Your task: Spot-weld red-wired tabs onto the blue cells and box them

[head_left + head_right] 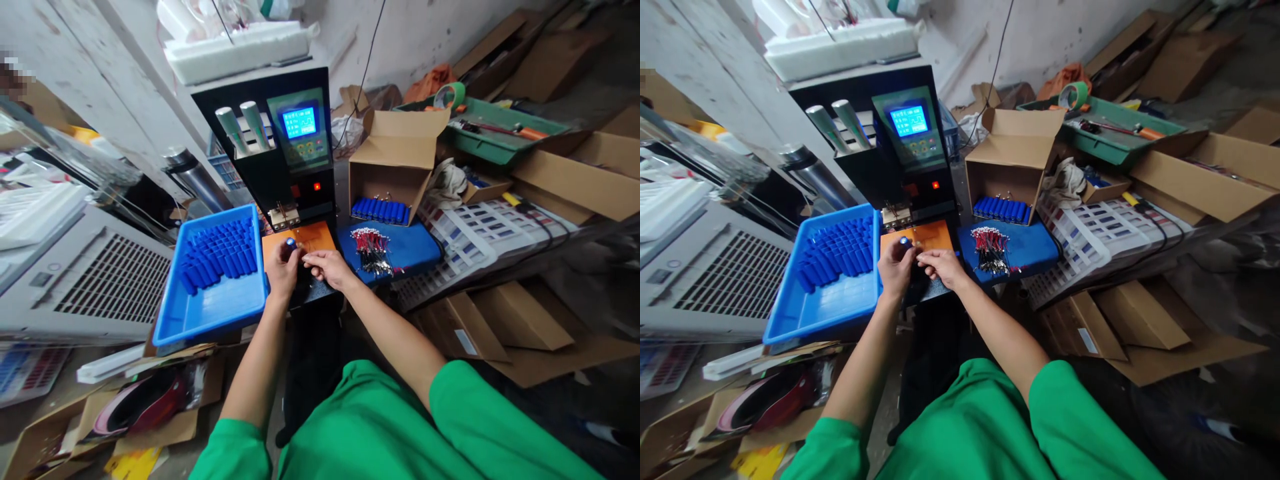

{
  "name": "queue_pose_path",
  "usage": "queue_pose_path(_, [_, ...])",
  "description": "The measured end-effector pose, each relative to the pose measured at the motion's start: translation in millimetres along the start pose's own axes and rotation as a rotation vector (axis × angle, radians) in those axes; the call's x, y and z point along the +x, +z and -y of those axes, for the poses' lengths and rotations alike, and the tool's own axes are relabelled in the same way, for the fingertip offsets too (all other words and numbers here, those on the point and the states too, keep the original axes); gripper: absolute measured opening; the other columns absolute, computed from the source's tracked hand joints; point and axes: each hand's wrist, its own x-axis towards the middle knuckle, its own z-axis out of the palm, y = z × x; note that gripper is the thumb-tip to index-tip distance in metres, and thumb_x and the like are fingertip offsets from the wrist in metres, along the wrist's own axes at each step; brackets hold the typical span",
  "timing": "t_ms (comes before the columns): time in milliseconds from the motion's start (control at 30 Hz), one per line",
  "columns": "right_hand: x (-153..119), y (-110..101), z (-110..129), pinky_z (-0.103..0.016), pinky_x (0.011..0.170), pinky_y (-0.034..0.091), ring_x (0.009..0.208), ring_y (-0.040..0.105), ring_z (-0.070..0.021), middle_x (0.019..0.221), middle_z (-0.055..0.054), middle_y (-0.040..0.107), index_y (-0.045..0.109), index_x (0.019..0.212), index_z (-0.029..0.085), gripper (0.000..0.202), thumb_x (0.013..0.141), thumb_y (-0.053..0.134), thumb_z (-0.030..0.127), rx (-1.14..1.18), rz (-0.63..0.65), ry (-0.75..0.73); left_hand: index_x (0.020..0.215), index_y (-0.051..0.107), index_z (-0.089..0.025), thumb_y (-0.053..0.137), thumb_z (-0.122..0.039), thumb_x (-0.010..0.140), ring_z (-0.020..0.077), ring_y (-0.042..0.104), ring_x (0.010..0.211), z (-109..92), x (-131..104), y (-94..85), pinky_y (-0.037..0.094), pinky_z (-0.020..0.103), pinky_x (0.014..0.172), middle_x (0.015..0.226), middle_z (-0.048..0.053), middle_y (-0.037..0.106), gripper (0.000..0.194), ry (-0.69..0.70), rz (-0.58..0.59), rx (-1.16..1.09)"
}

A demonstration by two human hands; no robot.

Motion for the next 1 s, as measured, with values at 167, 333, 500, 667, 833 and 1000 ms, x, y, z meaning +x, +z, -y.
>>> queue_pose_path(167, [-1.8, 3.8, 12.8, -0.017, 0.037, 0.019, 0.042, 0.040, -0.0023, 0.060, 0.006, 0.057, 0.067, 0.074, 0.015, 0.033, 0.059, 0.086, 0.037, 0.049, 0.027, -0.032, 0.097, 0.067, -0.018, 0.071, -0.038, 0.082, 0.0191, 0.072, 0.083, -0.1, 16.4, -1.5, 0.061, 0.034, 0.078, 0.091, 0.006, 0.074, 0.026, -0.074, 0.076, -0.073])
queue_pose_path(333, [12.2, 8.7, 30.5, -0.017, 0.040, 0.019, 0.044, 0.038, -0.0031, 0.055, 0.008, 0.048, 0.064, 0.071, 0.016, 0.026, 0.063, 0.083, 0.032, 0.081, -0.032, -0.124, 0.091, 0.068, -0.017, 0.071, -0.036, 0.079, 0.0173, 0.068, 0.076, -0.3, 33.3, -2.5, 0.059, 0.032, 0.077, 0.082, 0.004, 0.071, 0.022, -0.076, 0.124, -0.054])
queue_pose_path(500, [31.1, 14.2, 44.2, -0.018, 0.041, 0.021, 0.045, 0.037, -0.0035, 0.056, 0.008, 0.047, 0.062, 0.070, 0.017, 0.019, 0.071, 0.077, 0.028, 0.071, -0.122, -0.209, 0.093, 0.069, -0.017, 0.067, -0.033, 0.081, 0.0175, 0.067, 0.078, -2.8, 37.1, -1.0, 0.057, 0.031, 0.076, 0.084, 0.004, 0.072, 0.020, -0.081, 0.149, -0.067])
queue_pose_path(667, [40.0, 19.8, 48.2, -0.018, 0.042, 0.023, 0.046, 0.037, -0.0040, 0.057, 0.007, 0.049, 0.062, 0.071, 0.016, 0.011, 0.076, 0.071, 0.021, 0.113, -0.155, -0.232, 0.093, 0.070, -0.017, 0.065, -0.033, 0.083, 0.0166, 0.066, 0.080, 0.2, 33.7, 0.9, 0.055, 0.028, 0.076, 0.087, 0.004, 0.071, 0.019, -0.080, 0.132, -0.071])
queue_pose_path(833, [43.1, 28.0, 43.6, -0.017, 0.041, 0.022, 0.045, 0.036, -0.0034, 0.052, 0.008, 0.044, 0.062, 0.070, 0.015, 0.010, 0.076, 0.069, 0.020, 0.111, -0.149, -0.234, 0.096, 0.069, -0.017, 0.064, -0.035, 0.086, 0.0156, 0.064, 0.078, 0.9, 28.5, 3.7, 0.054, 0.027, 0.075, 0.087, 0.004, 0.071, 0.021, -0.066, 0.110, -0.051])
queue_pose_path(1000, [48.3, 33.8, 35.5, -0.017, 0.041, 0.020, 0.043, 0.033, -0.0027, 0.049, 0.010, 0.040, 0.059, 0.067, 0.016, 0.019, 0.075, 0.073, 0.025, 0.099, -0.126, -0.270, 0.102, 0.069, -0.016, 0.060, -0.033, 0.088, 0.0165, 0.065, 0.083, -1.8, 26.3, 4.5, 0.053, 0.028, 0.079, 0.089, 0.005, 0.072, 0.024, -0.053, 0.114, -0.051])
